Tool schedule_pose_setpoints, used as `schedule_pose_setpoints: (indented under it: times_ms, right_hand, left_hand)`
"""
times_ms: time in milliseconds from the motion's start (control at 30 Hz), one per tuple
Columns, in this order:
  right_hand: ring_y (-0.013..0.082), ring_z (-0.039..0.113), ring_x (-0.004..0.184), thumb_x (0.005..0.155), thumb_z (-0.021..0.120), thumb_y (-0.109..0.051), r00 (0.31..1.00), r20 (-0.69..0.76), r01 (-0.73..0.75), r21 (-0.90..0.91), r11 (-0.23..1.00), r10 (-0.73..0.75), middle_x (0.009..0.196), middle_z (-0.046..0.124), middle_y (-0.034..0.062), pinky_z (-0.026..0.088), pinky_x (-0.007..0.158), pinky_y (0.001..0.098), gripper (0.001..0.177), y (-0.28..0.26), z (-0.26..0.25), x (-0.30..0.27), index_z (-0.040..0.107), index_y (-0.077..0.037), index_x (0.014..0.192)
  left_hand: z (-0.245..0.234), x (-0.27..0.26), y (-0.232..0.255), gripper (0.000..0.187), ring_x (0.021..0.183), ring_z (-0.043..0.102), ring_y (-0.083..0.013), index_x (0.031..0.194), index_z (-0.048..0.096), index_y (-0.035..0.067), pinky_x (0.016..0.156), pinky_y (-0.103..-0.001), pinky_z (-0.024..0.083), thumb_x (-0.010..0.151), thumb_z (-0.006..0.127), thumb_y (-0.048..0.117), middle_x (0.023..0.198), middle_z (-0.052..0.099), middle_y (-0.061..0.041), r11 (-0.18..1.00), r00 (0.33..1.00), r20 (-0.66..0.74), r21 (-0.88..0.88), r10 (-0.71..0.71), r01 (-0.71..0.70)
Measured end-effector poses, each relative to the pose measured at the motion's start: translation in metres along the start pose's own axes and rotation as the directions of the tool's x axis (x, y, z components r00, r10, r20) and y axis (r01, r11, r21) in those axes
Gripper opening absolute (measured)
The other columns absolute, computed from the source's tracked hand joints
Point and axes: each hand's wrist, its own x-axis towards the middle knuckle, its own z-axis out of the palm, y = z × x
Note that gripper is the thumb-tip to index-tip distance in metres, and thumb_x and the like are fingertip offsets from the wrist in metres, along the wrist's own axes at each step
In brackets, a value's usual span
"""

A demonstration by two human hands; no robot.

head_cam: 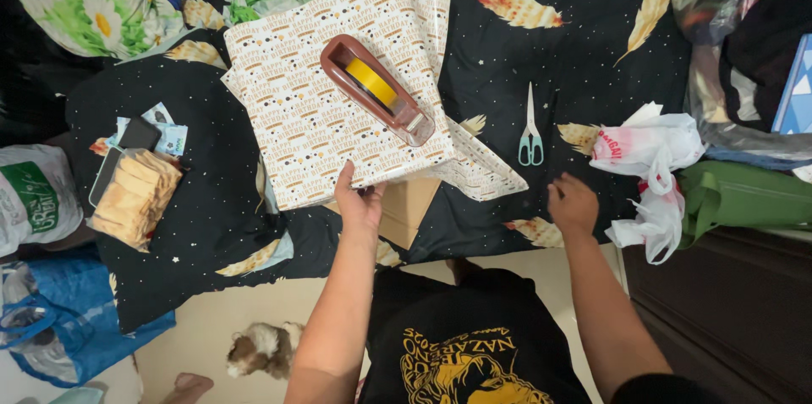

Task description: The person wraps a rectangular box with patterned gift paper. They cut the paper with scissors, fold the edges over the box, and secure the seams with tape from a dispenser.

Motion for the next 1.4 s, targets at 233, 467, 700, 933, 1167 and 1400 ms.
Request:
schedule_pose_setpoints:
  times_ms: [233,467,700,933,1167,1400]
  right_hand:
    - [0.0384,0.064,0.113,0.069,0.087,-0.038,0.982,0.056,0.165,0.237,0.957,-0.183,0.125,0.067,0.0218,0.049,0.098,0.0447,0.067,-0.115,-0.007,0.043,0.069,-0.002,0.122]
    - [0.0352,0.069,0.078,0.096,0.069,-0.027,0.990,0.093,-0.109,0.005,0.994,0.108,0.089,0.073,0.0131,0.056,0.070,0.0484,0.016,-0.133,0.039,0.036,0.074,-0.012,0.100]
    - [0.0425,0.070,0.083,0.085,0.069,-0.034,0.942,0.043,-0.334,0.107,0.936,0.332,0.091,0.073,0.0206,0.055,0.076,0.0515,0.039,-0.192,0.054,0.018,0.071,-0.009,0.115]
    - [0.0428,0.071,0.087,0.086,0.070,-0.054,0.748,0.240,-0.646,0.046,0.762,0.619,0.087,0.074,0.0199,0.057,0.082,0.0497,0.045,-0.243,0.028,0.044,0.081,-0.011,0.094]
    - [0.0366,0.072,0.075,0.089,0.069,-0.030,0.791,0.286,-0.611,0.345,0.712,0.540,0.075,0.074,0.0174,0.057,0.072,0.0445,0.027,-0.259,0.071,0.035,0.080,-0.005,0.088]
    - [0.0283,0.073,0.086,0.082,0.063,-0.005,0.619,0.600,-0.654,0.751,-0.092,0.507,0.095,0.074,0.0133,0.059,0.077,0.0407,0.013,-0.238,0.110,0.025,0.062,-0.001,0.095]
  left_hand:
    - [-0.004,0.003,-0.002,0.057,0.124,0.054,-0.0307,0.138,0.056,0.012,0.105,-0.058,0.047,0.086,0.071,0.029,0.137,0.058,-0.011,1.000,1.000,0.013,0.019,0.013,-0.013]
    - [-0.005,0.004,-0.004,0.055,0.122,0.055,-0.0298,0.136,0.057,0.011,0.100,-0.053,0.049,0.086,0.072,0.030,0.137,0.060,-0.010,0.999,0.998,0.059,0.023,0.023,-0.024]
    - [-0.001,0.000,-0.004,0.056,0.125,0.053,-0.0285,0.138,0.055,0.014,0.105,-0.054,0.048,0.086,0.072,0.028,0.139,0.057,-0.008,1.000,0.999,0.050,-0.003,0.016,-0.015]
    - [-0.001,-0.002,-0.002,0.058,0.129,0.052,-0.0283,0.141,0.053,0.015,0.106,-0.054,0.046,0.087,0.071,0.028,0.141,0.057,-0.008,1.000,0.996,0.085,-0.008,-0.019,0.020]
    - [-0.004,-0.001,-0.003,0.059,0.125,0.057,-0.0288,0.142,0.053,0.012,0.106,-0.052,0.047,0.088,0.073,0.028,0.137,0.061,-0.009,0.999,0.990,0.137,-0.044,-0.020,0.026]
    - [0.000,-0.010,-0.002,0.061,0.127,0.055,-0.0268,0.142,0.051,0.018,0.103,-0.056,0.045,0.087,0.073,0.030,0.140,0.059,-0.005,1.000,0.995,0.098,0.009,0.008,-0.009]
